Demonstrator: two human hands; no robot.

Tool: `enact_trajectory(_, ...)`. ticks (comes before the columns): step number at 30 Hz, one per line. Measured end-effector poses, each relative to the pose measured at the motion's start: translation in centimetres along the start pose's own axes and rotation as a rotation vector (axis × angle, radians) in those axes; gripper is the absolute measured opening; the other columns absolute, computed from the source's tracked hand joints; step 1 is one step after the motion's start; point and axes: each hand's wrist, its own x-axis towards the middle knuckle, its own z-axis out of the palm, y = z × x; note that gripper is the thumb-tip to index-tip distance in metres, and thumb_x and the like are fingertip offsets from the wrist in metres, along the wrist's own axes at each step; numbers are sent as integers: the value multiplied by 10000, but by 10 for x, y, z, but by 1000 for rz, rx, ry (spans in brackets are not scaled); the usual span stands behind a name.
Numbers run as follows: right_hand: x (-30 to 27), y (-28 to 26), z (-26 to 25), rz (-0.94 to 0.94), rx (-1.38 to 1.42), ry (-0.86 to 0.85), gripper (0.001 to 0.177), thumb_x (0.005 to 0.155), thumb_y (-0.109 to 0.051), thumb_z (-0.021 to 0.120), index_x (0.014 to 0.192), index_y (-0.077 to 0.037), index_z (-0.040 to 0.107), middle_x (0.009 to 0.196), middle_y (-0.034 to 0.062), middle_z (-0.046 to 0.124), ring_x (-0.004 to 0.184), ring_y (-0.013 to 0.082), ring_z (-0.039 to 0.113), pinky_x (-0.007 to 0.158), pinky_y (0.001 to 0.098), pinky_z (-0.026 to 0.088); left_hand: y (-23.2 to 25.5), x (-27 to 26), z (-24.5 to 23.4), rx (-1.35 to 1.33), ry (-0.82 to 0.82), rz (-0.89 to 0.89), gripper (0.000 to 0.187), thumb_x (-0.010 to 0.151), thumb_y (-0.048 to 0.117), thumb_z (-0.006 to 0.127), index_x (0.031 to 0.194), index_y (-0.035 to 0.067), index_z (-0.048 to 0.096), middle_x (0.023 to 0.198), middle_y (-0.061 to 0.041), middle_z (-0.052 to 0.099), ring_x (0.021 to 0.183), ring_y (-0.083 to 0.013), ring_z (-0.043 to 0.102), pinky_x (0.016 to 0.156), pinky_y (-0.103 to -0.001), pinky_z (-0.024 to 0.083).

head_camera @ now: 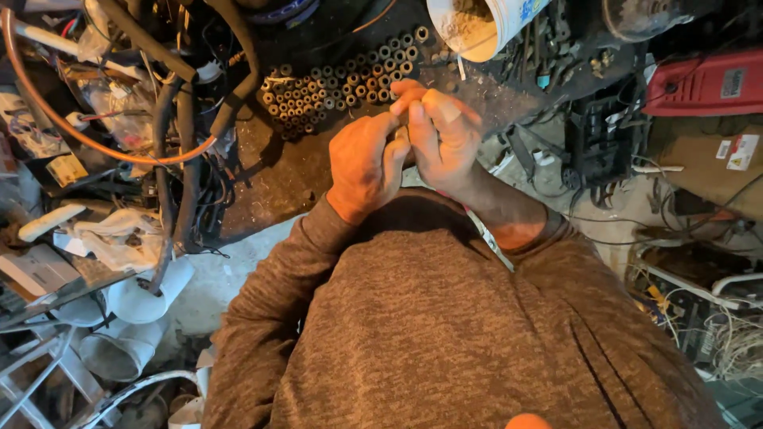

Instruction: Sorting and inspecting small cylindrical metal bushings on a workbench.

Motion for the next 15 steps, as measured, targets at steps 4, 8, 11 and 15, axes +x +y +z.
enact_trajectory(4,4,20,-5,-69,-49,-15,93,1124,-18,510,1098,57,559,1013,152,694,1038,320,722,1018,471,606,7,5,14,2,117,-39,174,1062,170,631,1156,27,600,912,-138,666,787,-338,661,718,-432,536)
enact_trajectory(8,5,42,-10,-81,-254,-99,85,1102,-28,569,1080,47,603,977,167,708,953,327,731,943,453,603,-20,-3,36,-85,81,-452,229,1111,236,592,979,51,621,796,-158,622,694,-343,640,638,-415,497)
enact_trajectory(11,-12,73,-10,165,-213,-183,107,1106,-70,614,1109,36,622,975,146,723,928,274,717,863,380,576,-50,-12,40,-147,39,-634,312,1109,273,594,923,23,616,724,-157,594,628,-283,581,592,-388,474)
enact_trajectory(15,-68,130,-7,508,95,-236,166,1073,-84,649,1198,22,619,1078,87,716,1006,127,636,910,305,529,-97,-40,53,-250,32,-601,244,1083,248,604,1016,14,618,853,-92,656,757,-120,600,706,-301,520)
